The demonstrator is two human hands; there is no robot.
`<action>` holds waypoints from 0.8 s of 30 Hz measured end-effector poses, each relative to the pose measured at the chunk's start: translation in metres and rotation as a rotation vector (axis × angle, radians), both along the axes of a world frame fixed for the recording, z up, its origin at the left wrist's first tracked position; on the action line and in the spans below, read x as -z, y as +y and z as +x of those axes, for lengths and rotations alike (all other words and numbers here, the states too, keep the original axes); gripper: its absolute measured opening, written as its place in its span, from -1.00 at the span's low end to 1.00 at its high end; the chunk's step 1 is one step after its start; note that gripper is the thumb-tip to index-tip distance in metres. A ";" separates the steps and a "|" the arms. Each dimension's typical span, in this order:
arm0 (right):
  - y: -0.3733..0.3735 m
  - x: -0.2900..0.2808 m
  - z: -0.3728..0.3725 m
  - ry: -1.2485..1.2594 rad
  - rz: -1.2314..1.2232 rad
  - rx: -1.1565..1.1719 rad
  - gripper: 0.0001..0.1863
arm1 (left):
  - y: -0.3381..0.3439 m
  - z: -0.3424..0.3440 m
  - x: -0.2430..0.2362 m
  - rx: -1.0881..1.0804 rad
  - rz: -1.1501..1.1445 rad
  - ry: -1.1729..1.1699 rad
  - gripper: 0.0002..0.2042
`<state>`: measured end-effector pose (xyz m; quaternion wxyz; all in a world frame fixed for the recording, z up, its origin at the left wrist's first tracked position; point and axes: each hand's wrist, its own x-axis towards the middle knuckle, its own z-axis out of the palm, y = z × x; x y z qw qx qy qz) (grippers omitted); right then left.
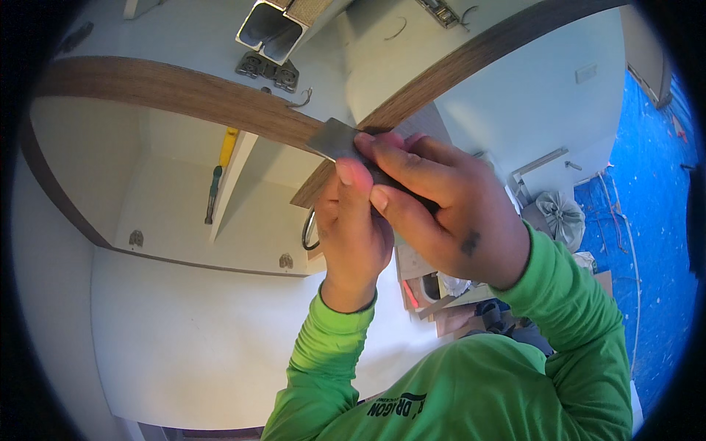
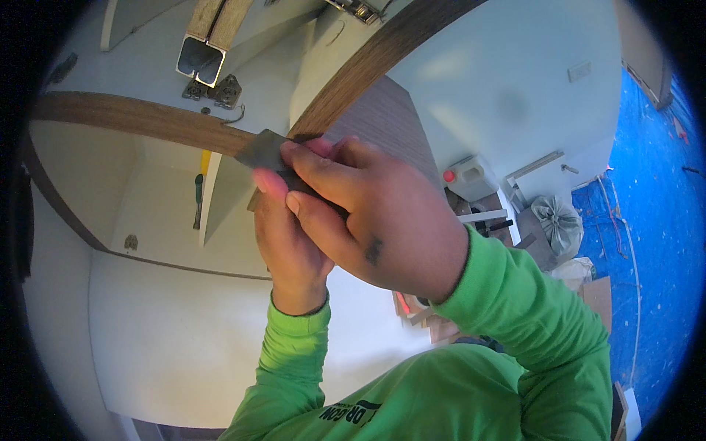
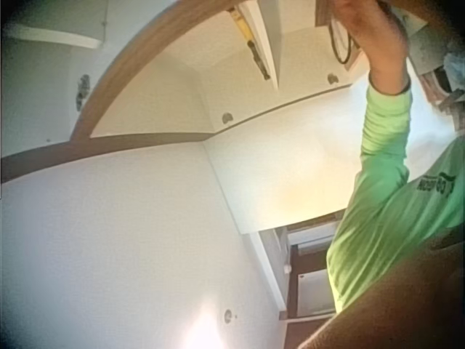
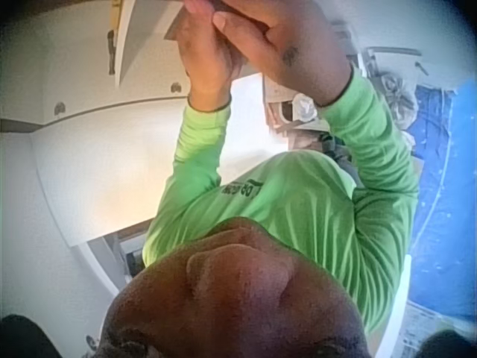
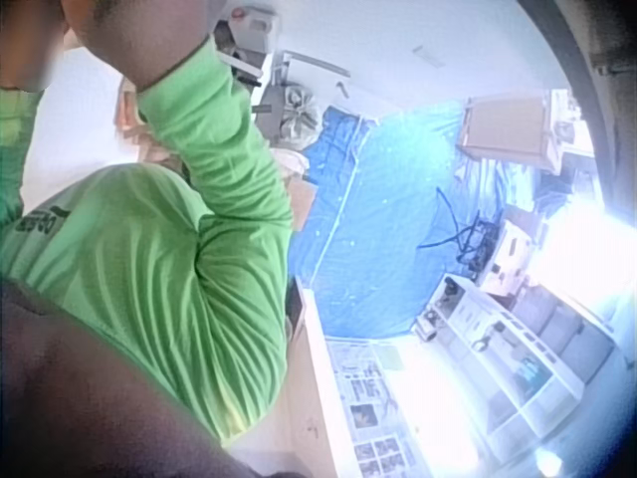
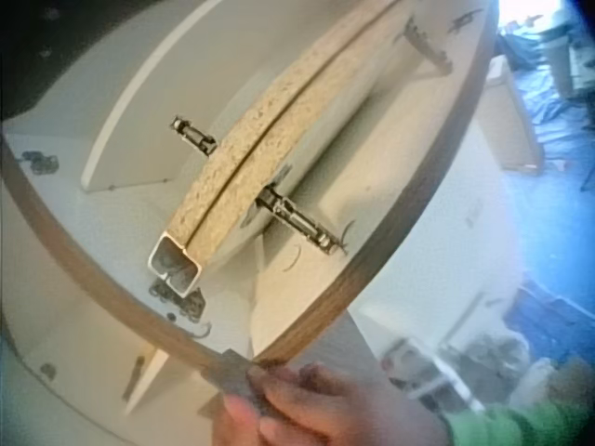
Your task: The person applies a strip of edge banding to the exposed edge of a cabinet door. They use a utility knife to trim the overhanging banding flush with the door surface, then smooth the edge with a sanding block.
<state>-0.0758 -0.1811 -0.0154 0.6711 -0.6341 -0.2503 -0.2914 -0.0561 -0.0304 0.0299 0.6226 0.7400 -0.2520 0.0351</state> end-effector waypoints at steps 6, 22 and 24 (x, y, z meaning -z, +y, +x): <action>0.006 0.003 0.001 -0.035 0.031 0.037 -0.51 | -0.002 -0.001 -0.004 -0.023 0.094 -0.070 -0.32; 0.003 -0.002 -0.001 -0.009 0.001 0.039 -0.51 | -0.001 0.002 -0.005 0.003 0.061 -0.054 -0.29; 0.005 -0.002 0.001 -0.015 0.013 0.039 -0.51 | -0.001 0.001 -0.006 -0.021 0.076 -0.047 -0.29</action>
